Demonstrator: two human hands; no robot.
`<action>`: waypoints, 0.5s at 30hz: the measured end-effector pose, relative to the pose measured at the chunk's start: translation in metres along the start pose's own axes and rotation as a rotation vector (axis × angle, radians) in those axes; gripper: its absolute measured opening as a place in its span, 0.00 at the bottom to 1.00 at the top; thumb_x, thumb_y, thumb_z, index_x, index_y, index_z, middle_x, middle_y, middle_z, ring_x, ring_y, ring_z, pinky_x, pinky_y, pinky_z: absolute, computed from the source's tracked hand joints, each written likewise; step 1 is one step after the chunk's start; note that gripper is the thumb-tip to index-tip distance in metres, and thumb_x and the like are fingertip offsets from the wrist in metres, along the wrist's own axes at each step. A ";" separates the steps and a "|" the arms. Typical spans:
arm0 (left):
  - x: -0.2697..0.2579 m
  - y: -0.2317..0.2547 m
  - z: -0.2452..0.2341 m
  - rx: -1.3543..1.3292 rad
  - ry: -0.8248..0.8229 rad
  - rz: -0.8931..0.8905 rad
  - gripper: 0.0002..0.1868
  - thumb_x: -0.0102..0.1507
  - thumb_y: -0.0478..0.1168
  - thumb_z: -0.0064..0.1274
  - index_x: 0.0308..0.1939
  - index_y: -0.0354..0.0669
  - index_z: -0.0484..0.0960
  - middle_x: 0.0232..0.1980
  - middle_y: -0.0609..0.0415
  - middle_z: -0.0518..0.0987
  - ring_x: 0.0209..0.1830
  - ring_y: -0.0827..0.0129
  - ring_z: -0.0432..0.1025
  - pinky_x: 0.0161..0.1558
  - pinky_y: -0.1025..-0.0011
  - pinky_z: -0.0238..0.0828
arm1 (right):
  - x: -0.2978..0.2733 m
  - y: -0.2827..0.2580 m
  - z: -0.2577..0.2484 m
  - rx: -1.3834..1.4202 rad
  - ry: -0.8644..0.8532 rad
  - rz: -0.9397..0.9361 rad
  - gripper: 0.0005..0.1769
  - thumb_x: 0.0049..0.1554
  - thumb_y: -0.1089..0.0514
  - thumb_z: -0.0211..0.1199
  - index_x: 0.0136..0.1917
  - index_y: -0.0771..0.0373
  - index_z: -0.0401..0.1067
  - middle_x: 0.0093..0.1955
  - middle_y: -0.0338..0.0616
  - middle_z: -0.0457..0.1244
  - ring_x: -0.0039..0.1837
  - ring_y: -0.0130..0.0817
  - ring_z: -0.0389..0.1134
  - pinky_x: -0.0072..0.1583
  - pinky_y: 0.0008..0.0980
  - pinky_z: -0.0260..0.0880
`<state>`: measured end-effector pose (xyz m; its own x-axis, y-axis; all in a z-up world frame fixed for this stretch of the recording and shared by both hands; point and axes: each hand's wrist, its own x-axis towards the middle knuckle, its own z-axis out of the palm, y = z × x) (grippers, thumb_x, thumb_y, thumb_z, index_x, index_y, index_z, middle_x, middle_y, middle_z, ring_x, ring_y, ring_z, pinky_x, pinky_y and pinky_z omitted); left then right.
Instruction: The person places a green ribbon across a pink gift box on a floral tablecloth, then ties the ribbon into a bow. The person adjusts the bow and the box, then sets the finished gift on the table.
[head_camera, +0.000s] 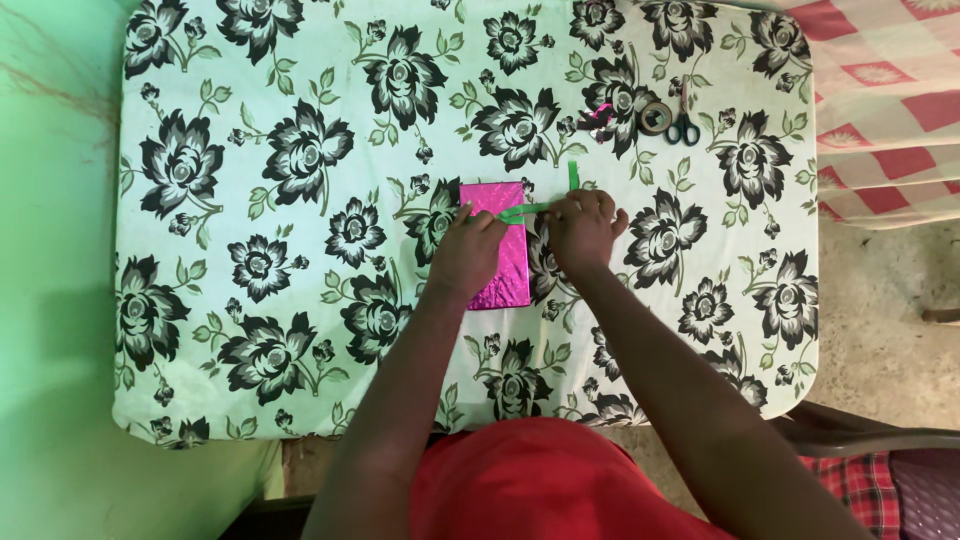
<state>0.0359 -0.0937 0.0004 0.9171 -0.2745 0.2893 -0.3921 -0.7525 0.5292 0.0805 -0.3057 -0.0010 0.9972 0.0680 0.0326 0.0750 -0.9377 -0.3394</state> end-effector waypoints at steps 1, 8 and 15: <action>0.000 0.000 0.000 -0.004 -0.003 -0.003 0.13 0.60 0.30 0.51 0.49 0.40 0.81 0.41 0.49 0.76 0.42 0.54 0.76 0.73 0.52 0.59 | 0.001 -0.001 -0.001 0.022 0.011 -0.002 0.12 0.54 0.49 0.69 0.53 0.46 0.79 0.65 0.36 0.62 0.76 0.45 0.51 0.73 0.68 0.40; 0.001 -0.001 0.001 0.011 -0.013 0.016 0.11 0.60 0.30 0.50 0.45 0.40 0.80 0.40 0.49 0.76 0.42 0.55 0.75 0.72 0.50 0.60 | 0.009 -0.012 0.001 0.004 -0.032 -0.122 0.22 0.51 0.53 0.69 0.61 0.41 0.78 0.71 0.45 0.56 0.79 0.52 0.44 0.71 0.73 0.35; -0.001 -0.002 0.005 0.037 -0.008 0.015 0.10 0.61 0.31 0.49 0.46 0.40 0.80 0.41 0.49 0.76 0.43 0.55 0.76 0.73 0.51 0.60 | 0.010 -0.009 0.008 -0.006 -0.053 -0.069 0.13 0.52 0.53 0.69 0.52 0.44 0.80 0.72 0.43 0.57 0.80 0.54 0.43 0.72 0.74 0.35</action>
<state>0.0364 -0.0949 -0.0054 0.9117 -0.2906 0.2905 -0.4031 -0.7696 0.4952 0.0903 -0.2940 -0.0051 0.9886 0.1503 0.0055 0.1436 -0.9322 -0.3323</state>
